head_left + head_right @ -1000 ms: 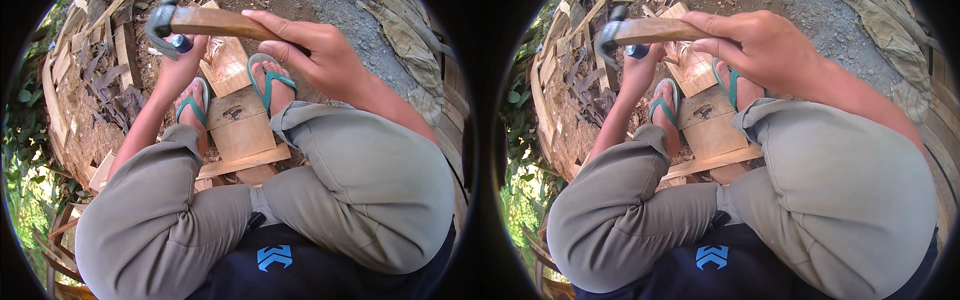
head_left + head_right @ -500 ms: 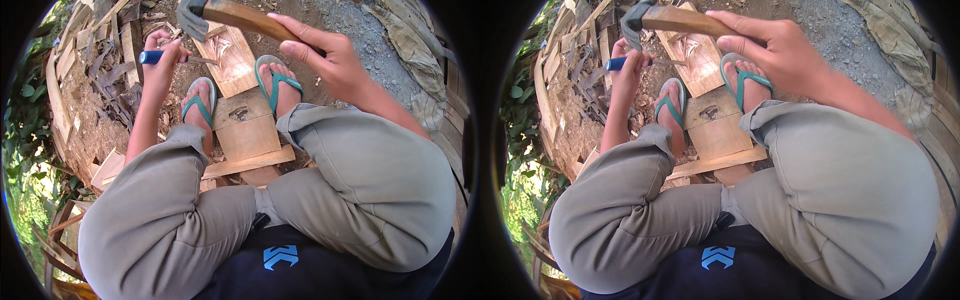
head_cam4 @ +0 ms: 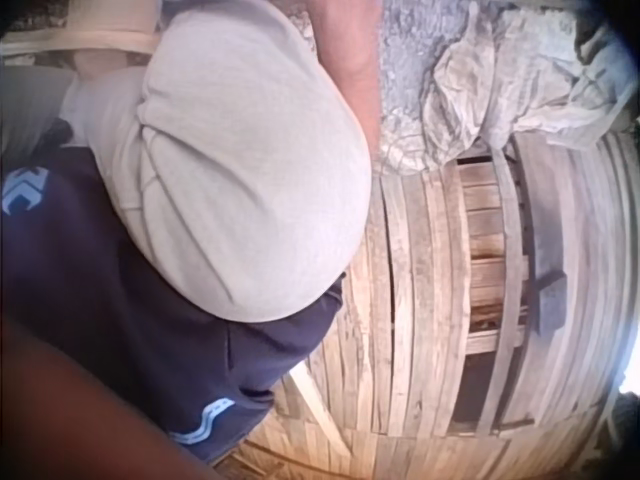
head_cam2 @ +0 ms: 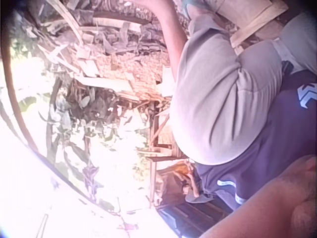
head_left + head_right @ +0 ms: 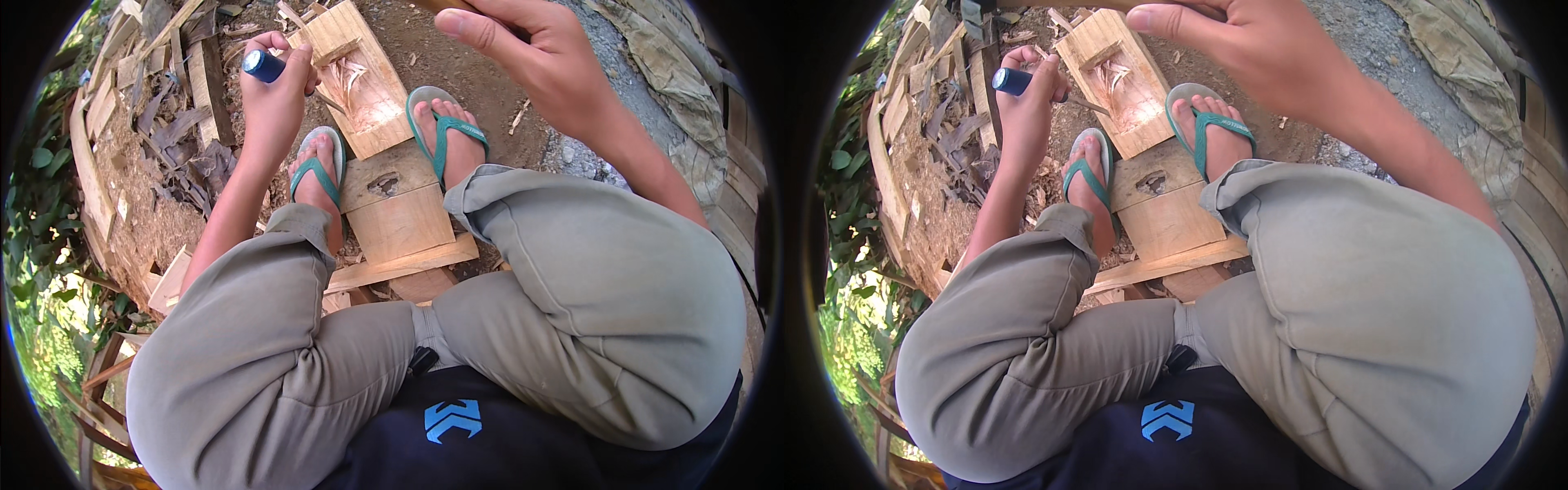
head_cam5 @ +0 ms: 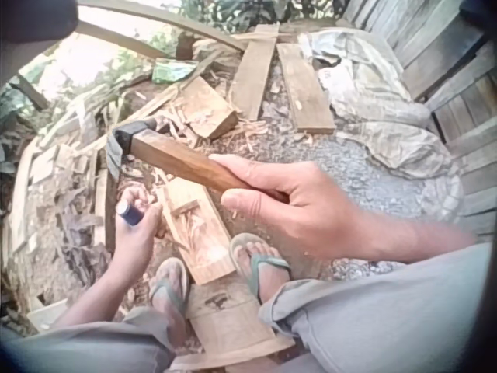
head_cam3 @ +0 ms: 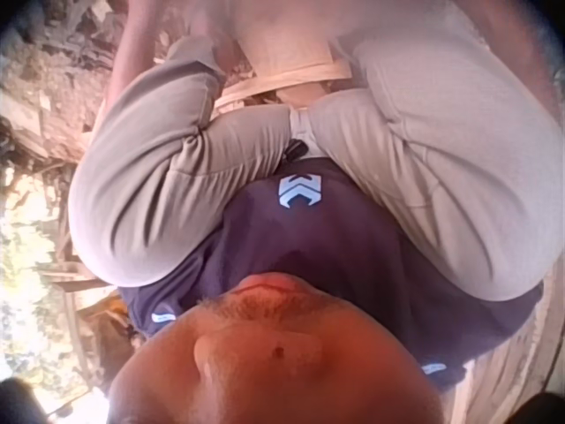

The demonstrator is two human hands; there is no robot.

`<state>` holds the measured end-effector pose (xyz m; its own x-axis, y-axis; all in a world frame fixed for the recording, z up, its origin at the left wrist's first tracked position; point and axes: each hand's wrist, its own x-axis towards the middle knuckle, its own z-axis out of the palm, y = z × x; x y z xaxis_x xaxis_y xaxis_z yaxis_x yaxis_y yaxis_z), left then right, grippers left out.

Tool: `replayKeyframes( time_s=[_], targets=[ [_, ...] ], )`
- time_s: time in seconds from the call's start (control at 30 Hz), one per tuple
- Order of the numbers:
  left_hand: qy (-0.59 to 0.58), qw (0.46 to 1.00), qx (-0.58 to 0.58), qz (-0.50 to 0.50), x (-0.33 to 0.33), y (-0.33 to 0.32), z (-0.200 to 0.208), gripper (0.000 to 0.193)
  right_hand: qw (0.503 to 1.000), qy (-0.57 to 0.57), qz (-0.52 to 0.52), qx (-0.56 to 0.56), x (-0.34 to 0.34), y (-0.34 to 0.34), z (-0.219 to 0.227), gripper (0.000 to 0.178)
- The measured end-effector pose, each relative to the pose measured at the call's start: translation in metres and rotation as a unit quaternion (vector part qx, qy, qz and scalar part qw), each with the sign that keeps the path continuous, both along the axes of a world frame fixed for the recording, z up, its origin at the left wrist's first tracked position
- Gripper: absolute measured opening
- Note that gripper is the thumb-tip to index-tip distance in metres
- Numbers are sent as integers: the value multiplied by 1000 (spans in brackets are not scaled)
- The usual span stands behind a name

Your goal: The person chisels a rectangular groove into a piece of wood, using a hammer to strike the chisel and clearing out wood shavings by hand.

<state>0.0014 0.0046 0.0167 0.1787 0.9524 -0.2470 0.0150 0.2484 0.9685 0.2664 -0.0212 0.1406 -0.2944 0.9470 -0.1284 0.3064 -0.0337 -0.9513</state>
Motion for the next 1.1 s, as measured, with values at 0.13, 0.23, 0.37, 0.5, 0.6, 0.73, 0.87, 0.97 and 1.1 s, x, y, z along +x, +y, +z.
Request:
replayKeyframes(
  time_s=[0.13, 0.23, 0.37, 0.5, 0.6, 0.73, 0.87, 0.97, 1.1],
  targets=[
    [10, 1000, 1, -6, 4, -3, 3, 23, 999, -20, 28, -40, 1, 3, 5, 49],
    [5, 1000, 9, -24, 9, -8, 5, 22, 998, -43, 45, 2, -2, -1, 18, 49],
    [1, 999, 11, -39, 13, -11, 6, 22, 996, 0, 61, 63, 5, 0, -8, 49],
    [6, 1000, 14, -27, 10, -13, 5, 23, 996, -45, 73, 5, -4, -2, 21, 49],
    [-8, 1000, 8, -24, 11, -15, 4, 22, 993, -72, 83, 35, -3, -3, 23, 50],
    [-1, 1000, 13, -24, 12, -20, -2, 22, 986, -39, 112, 115, 9, -2, 1, 50],
    [23, 998, 45, -37, 15, -33, -6, 21, 980, -37, 124, 154, 11, -3, 2, 51],
    [19, 998, 60, -23, 21, -33, -2, 24, 977, -46, 123, 170, 11, -4, 2, 51],
    [17, 998, 57, -11, 18, -26, 4, 27, 975, -51, 122, 177, 14, -5, -2, 50]
  ],
)
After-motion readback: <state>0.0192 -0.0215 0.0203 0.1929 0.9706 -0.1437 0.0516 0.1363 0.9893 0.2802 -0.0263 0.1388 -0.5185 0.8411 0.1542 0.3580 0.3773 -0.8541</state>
